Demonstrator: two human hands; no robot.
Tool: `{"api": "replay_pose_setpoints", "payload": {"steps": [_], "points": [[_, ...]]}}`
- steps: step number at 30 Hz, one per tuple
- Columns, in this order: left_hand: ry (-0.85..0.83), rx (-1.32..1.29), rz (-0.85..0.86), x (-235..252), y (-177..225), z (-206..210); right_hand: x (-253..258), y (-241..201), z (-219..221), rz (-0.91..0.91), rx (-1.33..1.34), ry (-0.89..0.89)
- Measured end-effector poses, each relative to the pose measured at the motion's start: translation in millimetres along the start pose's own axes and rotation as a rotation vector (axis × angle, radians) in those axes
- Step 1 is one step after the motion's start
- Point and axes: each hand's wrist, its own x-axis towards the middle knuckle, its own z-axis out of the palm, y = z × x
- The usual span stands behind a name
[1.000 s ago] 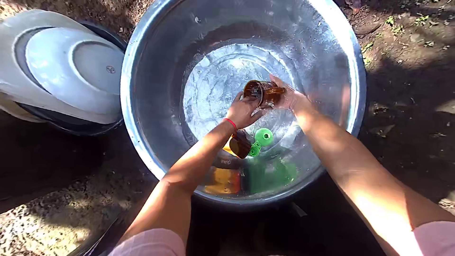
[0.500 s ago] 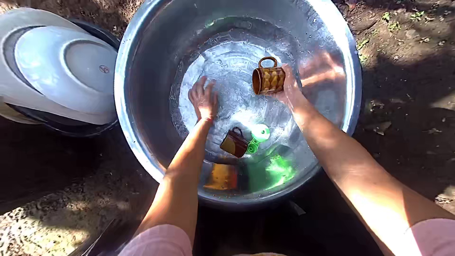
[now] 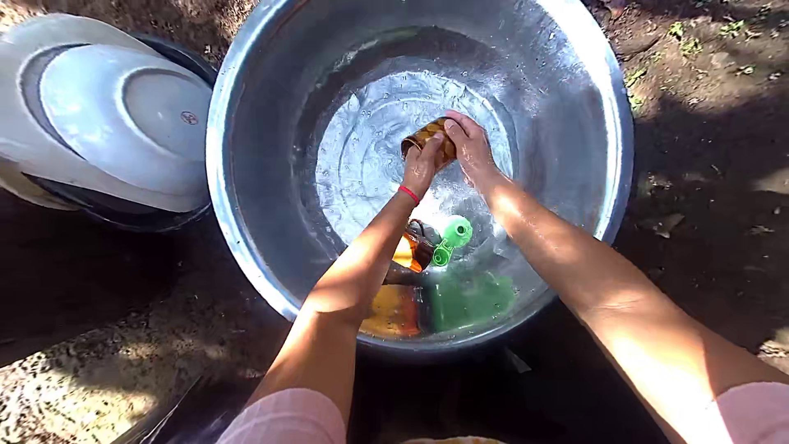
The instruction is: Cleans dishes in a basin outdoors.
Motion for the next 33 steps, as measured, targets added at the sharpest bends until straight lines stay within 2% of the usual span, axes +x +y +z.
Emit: {"api": "replay_pose_setpoints", "payload": {"steps": [3, 4, 6, 8, 10, 11, 12, 13, 14, 16, 17, 18, 19, 20, 21, 22, 24, 25, 26, 27, 28, 29, 30, 31, 33], "points": [[0.130, -0.500, -0.200, 4, 24, 3, -6, -6, 1, -0.310, -0.046, 0.062], [0.143, -0.592, -0.267, 7, 30, 0, -6, -4, -2, -0.355, -0.029, 0.022], [0.099, -0.628, -0.360, 11, 40, -3, 0, 0, -12, -0.273, 0.063, -0.130], [-0.007, -0.376, -0.381, 12, 47, -4, 3, 10, -18, -0.063, 0.218, -0.167], [-0.108, 0.147, -0.284, 14, 47, -22, 2, 13, -24, 0.232, 0.298, -0.102], [-0.029, 0.440, -0.184, 14, 35, -38, 2, 14, -31, 0.408, 0.309, -0.049], [0.145, 0.638, -0.085, 12, 16, -59, 3, 17, -39, 0.571, 0.334, 0.007], [0.355, 0.694, -0.010, 9, -7, -80, 4, 22, -46, 0.694, 0.363, 0.064], [0.539, 0.607, 0.010, 8, -31, -93, 4, 28, -52, 0.769, 0.388, 0.108], [0.733, 0.057, -0.059, 11, -57, -80, 1, 38, -53, 0.844, 0.459, 0.120], [0.713, -0.280, -0.116, 13, -55, -61, 0, 44, -47, 0.867, 0.493, 0.111], [0.589, -0.556, -0.190, 14, -46, -43, 1, 48, -40, 0.869, 0.522, 0.096], [0.435, -0.723, -0.239, 12, -31, -29, 1, 48, -32, 0.859, 0.543, 0.074], [0.349, -0.757, -0.224, 8, -14, -20, 0, 44, -28, 0.843, 0.561, 0.049], [0.353, -0.655, -0.160, 7, 0, -20, 0, 41, -27, 0.828, 0.584, 0.034], [0.442, -0.459, -0.076, 5, 3, -30, -2, 40, -26, 0.826, 0.598, 0.047], [0.736, -0.047, 0.073, 3, -26, -65, -3, 39, -23, 0.826, 0.633, 0.077], [0.847, 0.018, 0.066, 3, -44, -77, -3, 42, -22, 0.811, 0.678, 0.079], [0.881, -0.087, 0.007, 2, -55, -77, -2, 44, -19, 0.805, 0.724, 0.076], [0.853, -0.314, -0.057, 3, -58, -67, -1, 45, -14, 0.794, 0.761, 0.077], [0.751, -0.601, -0.135, 2, -52, -52, -2, 45, -8, 0.772, 0.781, 0.079], [0.585, -0.842, -0.218, -1, -40, -39, -3, 43, -1, 0.745, 0.804, 0.068], [0.445, -0.963, -0.256, -6, -24, -26, -3, 39, 7, 0.710, 0.830, 0.056], [0.375, -0.944, -0.243, -10, -6, -17, -2, 37, 14, 0.649, 0.855, 0.028], [0.400, -0.647, -0.118, -15, 14, -11, -3, 21, 25, 0.581, 0.762, 0.018]]}}
